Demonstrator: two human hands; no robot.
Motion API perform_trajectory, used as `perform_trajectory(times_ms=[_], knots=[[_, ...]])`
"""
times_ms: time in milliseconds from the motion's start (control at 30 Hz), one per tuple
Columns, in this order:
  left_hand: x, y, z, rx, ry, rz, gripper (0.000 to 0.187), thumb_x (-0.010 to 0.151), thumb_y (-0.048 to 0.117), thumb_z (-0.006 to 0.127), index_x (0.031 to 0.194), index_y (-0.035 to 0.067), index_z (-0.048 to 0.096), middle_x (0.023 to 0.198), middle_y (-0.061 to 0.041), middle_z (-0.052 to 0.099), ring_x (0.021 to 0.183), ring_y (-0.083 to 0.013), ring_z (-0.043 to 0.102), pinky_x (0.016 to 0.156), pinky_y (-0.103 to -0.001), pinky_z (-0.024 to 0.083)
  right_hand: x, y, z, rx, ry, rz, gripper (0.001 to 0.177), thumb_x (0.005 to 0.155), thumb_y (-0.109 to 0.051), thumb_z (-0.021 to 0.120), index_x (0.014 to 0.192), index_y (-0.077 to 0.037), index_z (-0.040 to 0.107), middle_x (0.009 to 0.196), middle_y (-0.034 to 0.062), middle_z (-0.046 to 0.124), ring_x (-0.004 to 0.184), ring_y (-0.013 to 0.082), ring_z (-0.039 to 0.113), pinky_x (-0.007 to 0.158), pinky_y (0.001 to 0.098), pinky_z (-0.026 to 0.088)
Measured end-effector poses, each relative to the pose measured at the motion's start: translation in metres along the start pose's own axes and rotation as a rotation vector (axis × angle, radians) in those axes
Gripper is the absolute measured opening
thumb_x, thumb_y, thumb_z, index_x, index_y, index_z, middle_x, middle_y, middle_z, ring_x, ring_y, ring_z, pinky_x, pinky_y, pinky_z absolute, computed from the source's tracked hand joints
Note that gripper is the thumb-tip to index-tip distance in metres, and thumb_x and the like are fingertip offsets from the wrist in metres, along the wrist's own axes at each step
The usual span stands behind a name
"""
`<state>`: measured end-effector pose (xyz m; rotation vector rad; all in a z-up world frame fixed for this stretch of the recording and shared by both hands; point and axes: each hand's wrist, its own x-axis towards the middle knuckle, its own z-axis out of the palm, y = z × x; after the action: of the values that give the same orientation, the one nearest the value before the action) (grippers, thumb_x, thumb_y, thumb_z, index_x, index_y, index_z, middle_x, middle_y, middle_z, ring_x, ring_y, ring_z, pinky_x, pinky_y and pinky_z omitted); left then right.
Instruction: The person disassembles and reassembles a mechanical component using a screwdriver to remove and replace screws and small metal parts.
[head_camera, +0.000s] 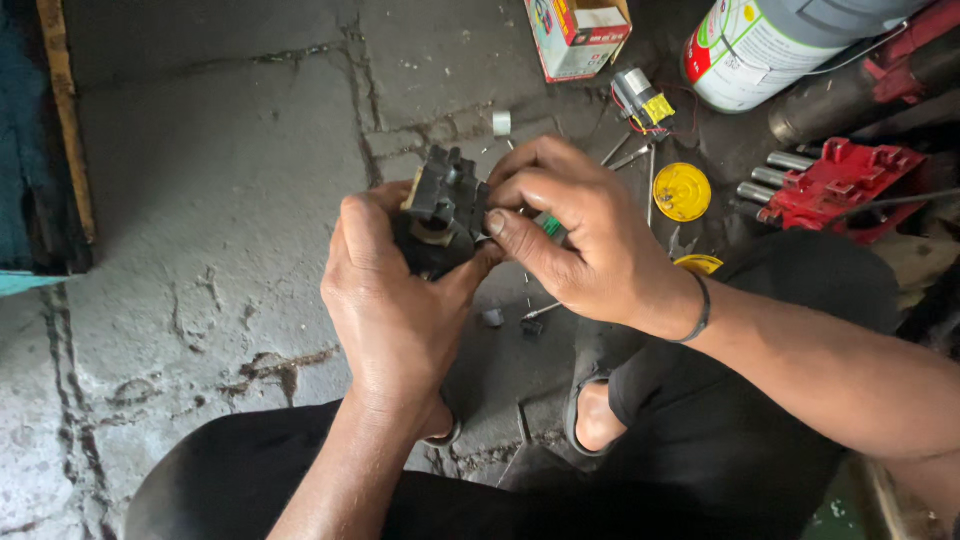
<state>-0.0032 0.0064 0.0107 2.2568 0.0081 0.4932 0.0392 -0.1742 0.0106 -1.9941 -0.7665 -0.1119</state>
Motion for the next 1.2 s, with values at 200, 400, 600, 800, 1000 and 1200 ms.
perform_trajectory(times_ms=[200,400,600,800,1000,1200], knots=[[0.0,-0.001,-0.002,0.046,0.016,0.078,0.071,0.068,0.036,0.102,0.11,0.002,0.056,0.102,-0.014,0.071,0.092,-0.0297,0.071,0.079,-0.04,0.056,0.002,0.014,-0.001,0.374,-0.159,0.314,0.021,0.105,-0.021,0.063,0.103,0.0,0.067,0.096,0.0064,0.067,0.089,0.0145,0.065,0.079,0.0277,0.053],[0.002,0.006,-0.01,-0.275,-0.125,-0.324,0.067,0.067,0.036,0.097,0.107,0.002,0.055,0.088,-0.006,0.076,0.078,-0.0125,0.072,0.069,-0.028,0.059,-0.003,0.085,0.015,0.833,-0.15,0.735,0.034,0.101,-0.034,0.057,0.093,-0.004,0.07,0.088,0.0031,0.072,0.08,0.0115,0.069,0.068,0.0269,0.055],[0.008,0.008,-0.014,-0.851,-0.066,-0.714,0.041,0.082,0.023,0.084,0.109,0.001,0.061,0.097,-0.008,0.075,0.084,-0.0134,0.07,0.074,-0.029,0.058,-0.075,0.237,0.084,0.211,-0.344,0.978,0.028,0.096,-0.035,0.066,0.09,-0.008,0.068,0.074,0.0017,0.067,0.063,0.0122,0.058,0.054,0.0307,0.045],[0.013,0.005,-0.019,-1.133,0.017,-0.881,0.039,0.085,0.019,0.079,0.113,-0.003,0.063,0.102,-0.013,0.074,0.087,-0.0179,0.071,0.078,-0.033,0.059,-0.176,0.332,0.161,-0.366,-0.287,0.943,0.031,0.081,-0.044,0.077,0.09,-0.014,0.08,0.088,0.0082,0.078,0.084,0.0269,0.075,0.076,0.0416,0.058],[0.01,0.005,-0.026,-1.287,-0.03,-1.007,0.036,0.084,0.017,0.076,0.112,-0.002,0.062,0.1,-0.015,0.074,0.085,-0.0222,0.072,0.077,-0.037,0.06,-0.202,0.355,0.217,-0.494,-0.138,1.061,0.037,0.08,-0.049,0.079,0.094,-0.014,0.077,0.096,0.0098,0.078,0.092,0.0314,0.074,0.083,0.0431,0.057],[0.008,0.003,-0.022,-1.373,-0.051,-1.061,0.04,0.093,0.034,0.065,0.115,0.001,0.062,0.101,-0.012,0.071,0.09,-0.0229,0.069,0.082,-0.039,0.056,-0.198,0.352,0.209,-0.508,-0.282,1.21,0.045,0.083,-0.051,0.077,0.106,-0.012,0.075,0.104,0.0158,0.076,0.1,0.0371,0.072,0.085,0.0486,0.057]])
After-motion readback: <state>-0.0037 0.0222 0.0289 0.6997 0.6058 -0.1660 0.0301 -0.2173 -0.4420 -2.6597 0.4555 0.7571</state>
